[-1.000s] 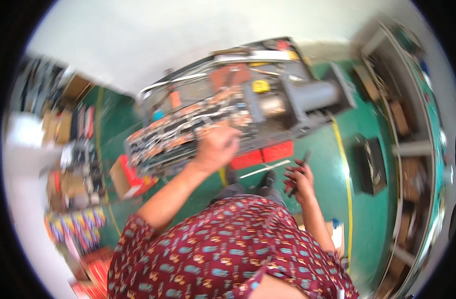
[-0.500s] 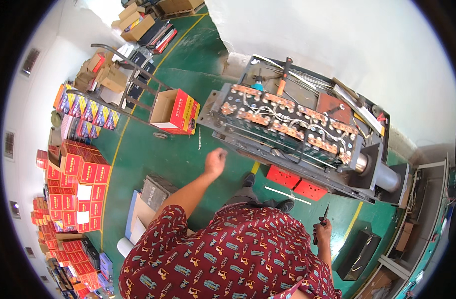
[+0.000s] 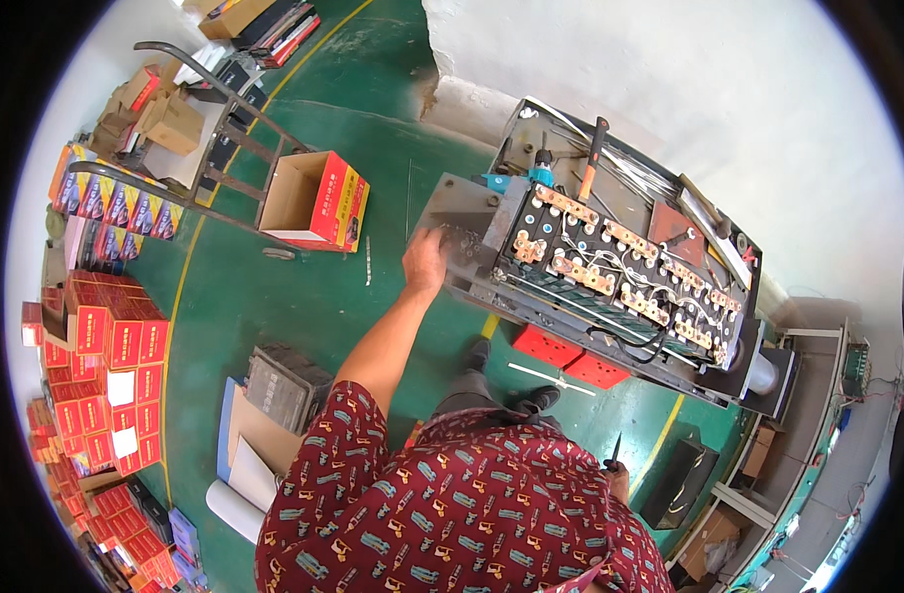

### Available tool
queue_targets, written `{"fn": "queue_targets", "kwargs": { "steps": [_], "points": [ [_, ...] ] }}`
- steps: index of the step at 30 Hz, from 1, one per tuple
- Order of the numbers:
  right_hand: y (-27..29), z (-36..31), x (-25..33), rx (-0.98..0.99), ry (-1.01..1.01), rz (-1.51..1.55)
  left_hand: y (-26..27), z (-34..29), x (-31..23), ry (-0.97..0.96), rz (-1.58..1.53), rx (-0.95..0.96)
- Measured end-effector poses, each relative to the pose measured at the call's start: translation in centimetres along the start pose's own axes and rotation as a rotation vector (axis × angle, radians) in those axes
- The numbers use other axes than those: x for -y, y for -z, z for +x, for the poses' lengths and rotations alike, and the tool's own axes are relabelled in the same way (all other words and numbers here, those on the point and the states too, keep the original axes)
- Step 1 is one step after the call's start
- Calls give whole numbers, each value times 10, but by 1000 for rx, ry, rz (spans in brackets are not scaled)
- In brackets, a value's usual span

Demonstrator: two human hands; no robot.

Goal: The person uses a cordless drill and screwdriver to fasten components on an open electronic assembly. They repeatedly insert small parts, tighten screws, and adjust wiring within the chassis.

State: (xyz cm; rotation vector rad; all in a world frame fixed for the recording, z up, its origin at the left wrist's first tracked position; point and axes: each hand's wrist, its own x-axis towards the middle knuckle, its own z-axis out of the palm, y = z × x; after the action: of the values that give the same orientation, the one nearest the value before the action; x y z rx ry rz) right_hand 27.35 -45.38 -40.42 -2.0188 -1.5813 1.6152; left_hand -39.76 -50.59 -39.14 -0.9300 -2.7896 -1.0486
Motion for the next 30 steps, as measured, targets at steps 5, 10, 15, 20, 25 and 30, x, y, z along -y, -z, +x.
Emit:
{"fn": "queue_targets", "kwargs": {
  "steps": [5,10,15,20,25,30],
  "points": [
    [-19,-13,35,-59,-10,-194,-8,6,14,-26,-31,8],
    [-30,-9,48,-62,-9,-255,1,7,29,32,-246,-100],
    [-53,-21,103,-51,-39,-262,23,4,29,-29,-204,5],
    [-56,-14,104,0,-66,-239,6,7,16,-104,45,107],
    [-61,-15,105,-9,-76,-189,-4,11,13,-122,131,139],
    [-61,-8,90,-5,-64,-294,0,6,20,4,120,35]
  ]
}}
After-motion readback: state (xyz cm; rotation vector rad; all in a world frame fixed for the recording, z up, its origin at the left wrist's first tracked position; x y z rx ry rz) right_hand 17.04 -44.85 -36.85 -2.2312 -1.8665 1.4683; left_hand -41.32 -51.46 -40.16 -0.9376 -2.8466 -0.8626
